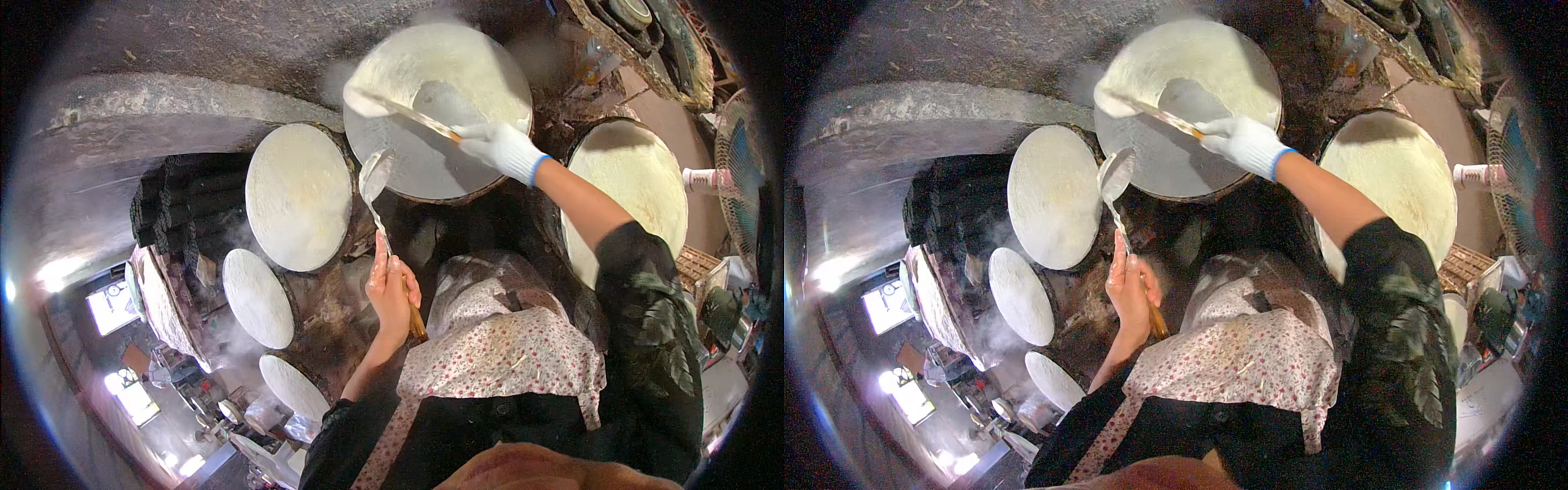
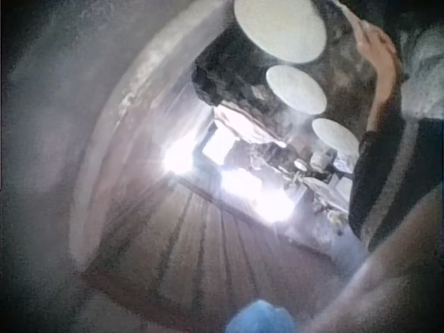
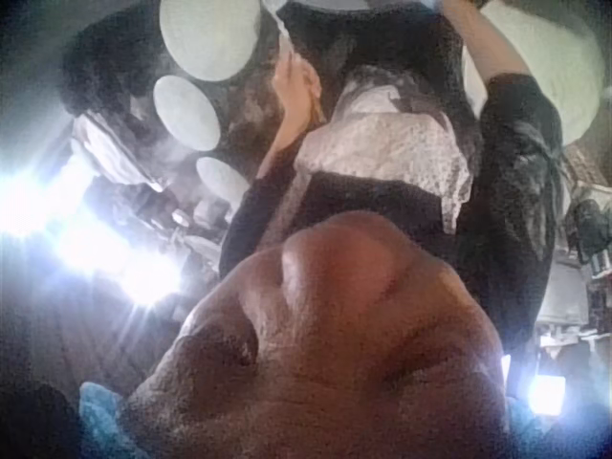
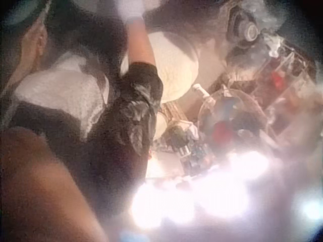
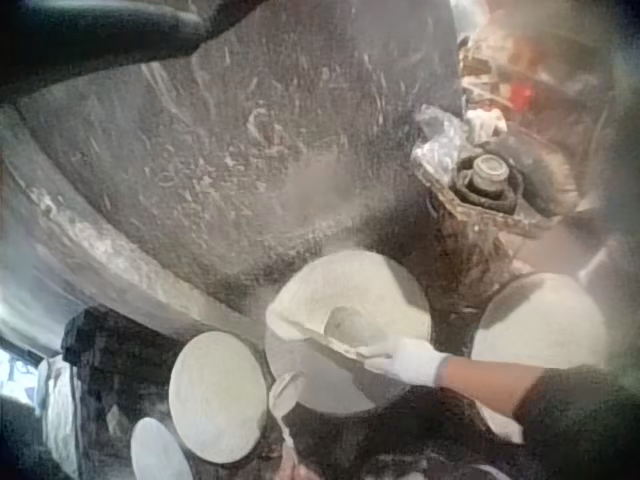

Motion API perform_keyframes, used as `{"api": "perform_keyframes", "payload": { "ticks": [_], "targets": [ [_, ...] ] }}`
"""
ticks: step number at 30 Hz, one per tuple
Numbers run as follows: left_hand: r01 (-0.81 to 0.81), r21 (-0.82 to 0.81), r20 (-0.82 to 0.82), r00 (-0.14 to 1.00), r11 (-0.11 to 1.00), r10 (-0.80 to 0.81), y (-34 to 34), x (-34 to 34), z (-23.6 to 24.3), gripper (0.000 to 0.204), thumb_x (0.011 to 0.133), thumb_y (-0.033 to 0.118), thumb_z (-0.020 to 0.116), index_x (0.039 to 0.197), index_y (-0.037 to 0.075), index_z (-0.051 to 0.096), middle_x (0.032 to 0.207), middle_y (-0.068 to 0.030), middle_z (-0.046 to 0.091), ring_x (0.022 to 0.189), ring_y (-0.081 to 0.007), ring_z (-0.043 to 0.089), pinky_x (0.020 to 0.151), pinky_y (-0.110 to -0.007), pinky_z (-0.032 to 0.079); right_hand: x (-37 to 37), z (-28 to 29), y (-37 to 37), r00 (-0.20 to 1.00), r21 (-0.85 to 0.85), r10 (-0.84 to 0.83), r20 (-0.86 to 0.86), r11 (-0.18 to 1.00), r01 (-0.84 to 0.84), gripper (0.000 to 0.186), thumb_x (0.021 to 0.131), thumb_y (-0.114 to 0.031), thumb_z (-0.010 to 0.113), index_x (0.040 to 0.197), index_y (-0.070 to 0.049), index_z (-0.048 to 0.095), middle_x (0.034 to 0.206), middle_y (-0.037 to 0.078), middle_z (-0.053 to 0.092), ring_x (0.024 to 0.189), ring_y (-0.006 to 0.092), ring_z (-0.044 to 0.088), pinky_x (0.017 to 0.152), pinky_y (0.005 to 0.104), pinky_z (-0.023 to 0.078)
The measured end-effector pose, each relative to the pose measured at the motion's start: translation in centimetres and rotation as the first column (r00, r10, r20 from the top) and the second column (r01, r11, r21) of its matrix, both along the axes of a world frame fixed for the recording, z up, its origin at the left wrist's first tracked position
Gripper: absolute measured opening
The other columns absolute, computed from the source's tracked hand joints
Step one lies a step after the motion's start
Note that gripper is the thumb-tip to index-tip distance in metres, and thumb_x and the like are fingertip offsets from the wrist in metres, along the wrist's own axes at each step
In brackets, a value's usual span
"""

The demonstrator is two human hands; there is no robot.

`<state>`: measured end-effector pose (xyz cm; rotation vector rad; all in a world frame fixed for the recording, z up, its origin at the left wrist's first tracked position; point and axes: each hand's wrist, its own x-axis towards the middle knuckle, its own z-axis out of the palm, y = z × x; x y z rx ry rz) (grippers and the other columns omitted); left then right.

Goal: The person ladles batter onto hot circular griddles and spreads it into thin crepes using a wooden spreader. They flip the crepes and stack the finished ones on a nearby surface.

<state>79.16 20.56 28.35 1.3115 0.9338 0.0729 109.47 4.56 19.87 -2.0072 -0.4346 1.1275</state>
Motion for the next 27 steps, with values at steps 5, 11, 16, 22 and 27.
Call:
{"api": "perform_keyframes", "payload": {
  "ticks": [5,11,16,22,27],
  "targets": [
    [-0.008,-0.012,-0.004,1.0,1.0,0.008,0.0,-0.5,-0.2,0.056,0.113,0.01,0.042,0.167,0.008,0.027,0.065,-0.0013,0.05,0.046,-0.0079,0.044,0.042,-0.025,0.04,1.0,0.3,0.6,0.884,0.064,-0.413,0.218,0.91,0.409,0.046,0.097,-0.047,0.065,0.133,-0.019,0.073,0.084,0.013,0.076,0.074,0.022,0.072,0.07,0.0374,0.056],
    [-0.128,-0.072,-0.086,0.989,0.989,0.122,-0.1,-1.8,-0.4,0.057,0.112,0.009,0.041,0.168,0.008,0.025,0.065,-0.0016,0.05,0.047,-0.0081,0.045,0.044,-0.026,0.04,0.7,1.1,1.1,0.989,-0.014,0.107,0.106,0.994,-0.106,0.045,0.099,-0.043,0.066,0.14,-0.025,0.069,0.113,0.014,0.078,0.096,0.0288,0.074,0.09,0.0368,0.056],
    [-0.007,0.241,-0.082,0.996,0.97,0.028,2.5,-0.8,-0.7,0.053,0.113,0.01,0.041,0.165,0.011,0.033,0.059,0.0027,0.05,0.043,-0.0051,0.044,0.039,-0.023,0.038,2.1,0.9,1.0,0.996,-0.176,-0.047,0.072,0.983,0.059,0.044,0.097,-0.042,0.067,0.134,-0.019,0.074,0.077,0.004,0.072,0.067,0.0142,0.063,0.065,0.0326,0.052],
    [0.022,0.417,0.056,0.997,0.909,-0.05,10.6,7.5,-5.5,0.054,0.113,0.015,0.043,0.167,0.017,0.033,0.061,0.0029,0.048,0.045,-0.0047,0.043,0.041,-0.023,0.038,1.7,2.1,3.4,0.914,-0.087,0.262,0.31,0.965,-0.247,0.043,0.1,-0.048,0.062,0.139,-0.032,0.069,0.115,0.012,0.078,0.099,0.0328,0.075,0.09,0.0367,0.058],
    [0.023,0.326,0.076,0.996,0.945,-0.051,11.2,9.3,-6.8,0.052,0.113,0.015,0.046,0.164,0.019,0.04,0.063,0.0028,0.047,0.047,-0.0048,0.041,0.042,-0.023,0.038,-0.9,3.1,-0.5,0.757,-0.341,0.495,0.426,0.863,-0.372,0.04,0.1,-0.049,0.062,0.136,-0.035,0.071,0.114,0.006,0.078,0.101,0.0285,0.075,0.089,0.0378,0.059]
  ]
}}
